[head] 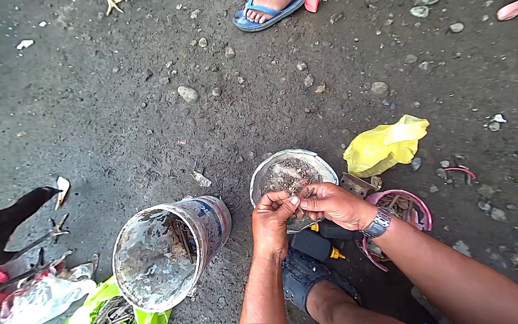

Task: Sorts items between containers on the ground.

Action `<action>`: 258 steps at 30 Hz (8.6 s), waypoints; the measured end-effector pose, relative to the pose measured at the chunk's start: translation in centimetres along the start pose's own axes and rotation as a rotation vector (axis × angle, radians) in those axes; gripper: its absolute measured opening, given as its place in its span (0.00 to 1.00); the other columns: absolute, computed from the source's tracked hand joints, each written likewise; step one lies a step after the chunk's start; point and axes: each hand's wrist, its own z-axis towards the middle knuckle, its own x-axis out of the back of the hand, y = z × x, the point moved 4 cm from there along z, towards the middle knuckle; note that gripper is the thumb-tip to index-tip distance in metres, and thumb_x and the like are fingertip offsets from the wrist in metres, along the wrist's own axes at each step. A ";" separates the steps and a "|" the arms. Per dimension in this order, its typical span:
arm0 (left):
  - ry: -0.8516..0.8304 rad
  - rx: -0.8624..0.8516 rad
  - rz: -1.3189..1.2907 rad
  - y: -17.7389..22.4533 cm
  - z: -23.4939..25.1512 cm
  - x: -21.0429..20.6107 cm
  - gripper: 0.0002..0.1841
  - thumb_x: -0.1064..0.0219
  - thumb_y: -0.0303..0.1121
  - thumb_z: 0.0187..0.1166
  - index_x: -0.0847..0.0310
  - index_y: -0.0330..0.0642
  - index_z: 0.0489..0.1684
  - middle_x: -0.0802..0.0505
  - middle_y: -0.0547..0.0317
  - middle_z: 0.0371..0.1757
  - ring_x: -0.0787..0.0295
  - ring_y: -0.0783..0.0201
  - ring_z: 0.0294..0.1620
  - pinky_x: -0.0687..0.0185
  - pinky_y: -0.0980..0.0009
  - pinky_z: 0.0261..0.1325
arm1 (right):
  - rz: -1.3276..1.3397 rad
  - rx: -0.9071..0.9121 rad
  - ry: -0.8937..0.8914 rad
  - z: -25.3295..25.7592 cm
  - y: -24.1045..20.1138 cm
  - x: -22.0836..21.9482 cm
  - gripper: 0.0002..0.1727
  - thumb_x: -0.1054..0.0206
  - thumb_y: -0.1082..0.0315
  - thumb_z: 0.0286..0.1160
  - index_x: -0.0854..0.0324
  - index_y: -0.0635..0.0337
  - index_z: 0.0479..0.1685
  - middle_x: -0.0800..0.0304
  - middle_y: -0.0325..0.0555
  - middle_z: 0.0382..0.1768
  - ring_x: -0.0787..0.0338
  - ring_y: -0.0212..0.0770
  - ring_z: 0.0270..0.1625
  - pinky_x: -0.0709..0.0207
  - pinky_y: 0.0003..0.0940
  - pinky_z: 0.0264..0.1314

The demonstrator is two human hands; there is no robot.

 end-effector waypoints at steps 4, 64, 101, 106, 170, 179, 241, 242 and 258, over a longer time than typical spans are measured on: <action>0.025 0.011 0.028 -0.1 -0.2 0.1 0.05 0.24 0.16 0.67 0.14 0.31 0.34 0.09 0.41 0.30 0.12 0.58 0.27 0.12 0.65 0.35 | 0.004 -0.002 -0.006 0.0 0.0 -0.4 0.05 0.30 0.72 0.77 0.13 0.64 0.45 0.07 0.49 0.35 0.13 0.32 0.31 0.19 0.23 0.36; 0.161 0.023 0.146 4.6 -7.0 3.2 0.17 0.48 0.22 0.90 0.20 0.24 0.69 0.07 0.34 0.56 0.03 0.50 0.46 0.06 0.60 0.52 | 0.102 0.010 -0.071 -1.3 -0.2 -4.1 0.22 0.48 0.59 0.94 0.12 0.65 0.61 0.05 0.53 0.41 0.06 0.39 0.39 0.11 0.30 0.44; 0.091 -0.254 0.675 6.7 -10.9 2.2 0.18 0.25 0.32 0.77 0.16 0.31 0.61 0.02 0.52 0.45 0.02 0.59 0.41 0.03 0.63 0.44 | 0.446 0.091 -0.207 -2.0 -0.3 -6.6 0.15 0.40 0.70 0.87 0.15 0.57 0.66 0.09 0.58 0.63 0.05 0.46 0.58 0.12 0.37 0.61; 0.127 -0.088 0.413 3.3 -8.5 1.8 0.18 0.26 0.22 0.74 0.18 0.26 0.61 0.03 0.43 0.41 0.03 0.54 0.37 0.04 0.63 0.42 | 0.410 0.141 -0.142 -2.1 -0.3 -6.6 0.20 0.43 0.70 0.87 0.20 0.58 0.75 0.11 0.59 0.67 0.07 0.48 0.62 0.15 0.42 0.69; -0.053 -0.646 1.060 12.4 -12.3 2.5 0.12 0.27 0.31 0.79 0.10 0.42 0.58 0.05 0.60 0.54 0.04 0.66 0.49 0.03 0.67 0.51 | -1.256 0.435 0.552 -1.5 -6.1 4.3 0.16 0.32 0.67 0.80 0.07 0.43 0.61 0.03 0.45 0.53 0.04 0.50 0.52 0.13 0.65 0.57; -0.097 -0.254 1.662 -2.7 2.7 -0.3 0.19 0.23 0.33 0.70 0.09 0.56 0.62 0.11 0.59 0.69 0.17 0.52 0.70 0.17 0.51 0.68 | -1.782 0.207 0.315 3.3 -2.2 2.9 0.10 0.28 0.66 0.75 0.07 0.45 0.50 0.08 0.44 0.51 0.10 0.49 0.57 0.19 0.53 0.59; -0.001 0.089 0.713 -1.1 2.4 -0.2 0.07 0.35 0.32 0.87 0.14 0.40 0.50 0.08 0.53 0.36 0.11 0.62 0.32 0.12 0.66 0.40 | -1.424 0.425 0.385 0.4 -3.4 3.8 0.08 0.28 0.63 0.75 0.04 0.37 0.44 0.06 0.34 0.46 0.09 0.40 0.52 0.14 0.49 0.57; -0.005 0.151 0.446 -1.1 1.7 -0.1 0.07 0.38 0.28 0.87 0.16 0.35 0.50 0.09 0.49 0.37 0.12 0.60 0.32 0.12 0.67 0.41 | -1.462 0.406 0.358 0.7 -3.0 3.5 0.09 0.28 0.62 0.76 0.04 0.35 0.45 0.06 0.32 0.45 0.09 0.39 0.52 0.14 0.47 0.57; -0.020 0.202 -0.048 1.4 -1.2 0.9 0.13 0.47 0.19 0.88 0.19 0.23 0.60 0.08 0.32 0.53 0.05 0.48 0.49 0.09 0.58 0.58 | -1.781 0.173 0.270 2.7 1.0 0.8 0.08 0.32 0.69 0.77 0.06 0.49 0.43 0.09 0.44 0.50 0.11 0.48 0.55 0.19 0.48 0.54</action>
